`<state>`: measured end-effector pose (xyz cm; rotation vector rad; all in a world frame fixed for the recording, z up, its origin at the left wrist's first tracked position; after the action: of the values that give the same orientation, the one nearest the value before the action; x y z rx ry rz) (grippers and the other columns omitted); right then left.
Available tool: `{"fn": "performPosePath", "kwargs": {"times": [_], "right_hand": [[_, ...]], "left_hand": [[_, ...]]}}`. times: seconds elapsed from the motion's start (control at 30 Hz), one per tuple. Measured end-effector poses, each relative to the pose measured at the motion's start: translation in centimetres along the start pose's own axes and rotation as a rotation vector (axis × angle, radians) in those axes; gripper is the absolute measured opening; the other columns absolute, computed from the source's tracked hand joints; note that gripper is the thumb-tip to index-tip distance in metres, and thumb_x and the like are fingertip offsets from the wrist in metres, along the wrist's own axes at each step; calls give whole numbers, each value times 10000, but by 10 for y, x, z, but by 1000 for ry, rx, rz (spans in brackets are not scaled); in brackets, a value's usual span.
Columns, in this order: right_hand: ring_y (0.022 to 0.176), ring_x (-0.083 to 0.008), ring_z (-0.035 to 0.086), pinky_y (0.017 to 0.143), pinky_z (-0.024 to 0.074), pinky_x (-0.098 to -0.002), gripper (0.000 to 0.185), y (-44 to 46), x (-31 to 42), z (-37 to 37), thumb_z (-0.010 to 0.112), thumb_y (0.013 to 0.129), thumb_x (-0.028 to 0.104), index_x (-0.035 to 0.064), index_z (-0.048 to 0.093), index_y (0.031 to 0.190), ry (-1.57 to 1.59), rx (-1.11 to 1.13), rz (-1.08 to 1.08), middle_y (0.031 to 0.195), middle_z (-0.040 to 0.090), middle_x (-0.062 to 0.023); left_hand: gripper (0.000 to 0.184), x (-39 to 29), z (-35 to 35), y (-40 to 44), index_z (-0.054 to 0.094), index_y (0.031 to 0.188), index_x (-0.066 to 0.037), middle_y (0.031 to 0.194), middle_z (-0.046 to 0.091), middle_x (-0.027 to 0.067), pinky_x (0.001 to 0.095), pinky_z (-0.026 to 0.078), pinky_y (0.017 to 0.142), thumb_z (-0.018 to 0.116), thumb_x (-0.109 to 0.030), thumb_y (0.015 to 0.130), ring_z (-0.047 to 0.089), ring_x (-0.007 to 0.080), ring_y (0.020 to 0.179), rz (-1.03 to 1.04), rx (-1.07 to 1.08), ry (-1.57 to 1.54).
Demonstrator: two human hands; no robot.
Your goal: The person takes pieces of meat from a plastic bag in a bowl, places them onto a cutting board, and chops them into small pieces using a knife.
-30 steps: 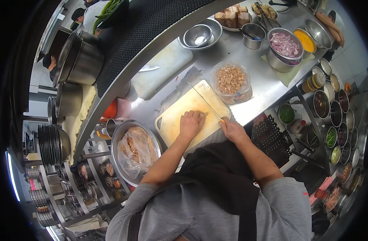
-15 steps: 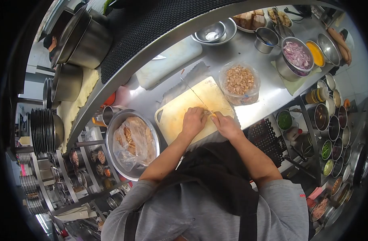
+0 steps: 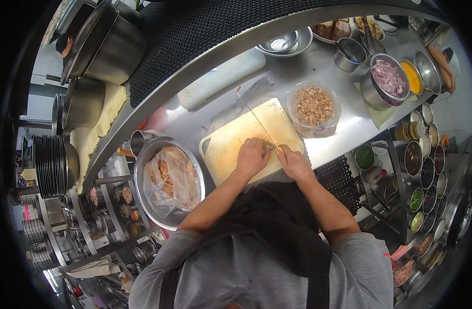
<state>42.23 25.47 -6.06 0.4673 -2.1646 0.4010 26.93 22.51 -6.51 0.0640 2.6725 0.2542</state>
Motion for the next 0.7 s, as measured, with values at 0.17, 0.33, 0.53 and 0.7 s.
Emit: {"fn": "performPosePath", "kwargs": {"times": [0.17,0.33,0.53,0.7], "right_hand": [[740,-491,608,665,471,-557,290,1,-21,23,509,977,282,21,575,1082,-36,51,38,739,612,-313],[749,-494,605,676,471,-555,284,4,-15,17,509,976,278,19,576,1075,3,63,-2,745,614,-311],[754,-491,601,692,469,-557,301,-11,-2,4,497,980,289,12,574,1070,-28,146,23,766,619,-308],[756,-488,602,700,469,-559,318,7,-8,27,491,982,310,18,574,1075,-93,166,22,776,625,-302]], "left_hand": [[262,2,3,1,591,909,-36,860,572,122,410,479,704,720,-194,744,559,303,836,-14,21,15],[267,-2,-4,0,593,923,-33,873,579,127,411,481,709,717,-184,741,563,306,847,-11,19,-14],[267,1,-4,0,600,924,-29,898,597,114,407,484,725,720,-163,727,566,304,864,8,4,-37],[301,4,1,-2,610,956,-20,908,600,110,407,482,731,727,-167,721,563,306,872,5,44,-27]]}}
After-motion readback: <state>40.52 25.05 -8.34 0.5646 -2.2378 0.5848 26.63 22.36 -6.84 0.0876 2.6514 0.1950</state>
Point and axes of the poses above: each hand's wrist, its own y-axis towards the middle knuckle, its own z-axis out of the palm, x = y × z, the point moved 6 cm from there along y, towards the middle knuckle
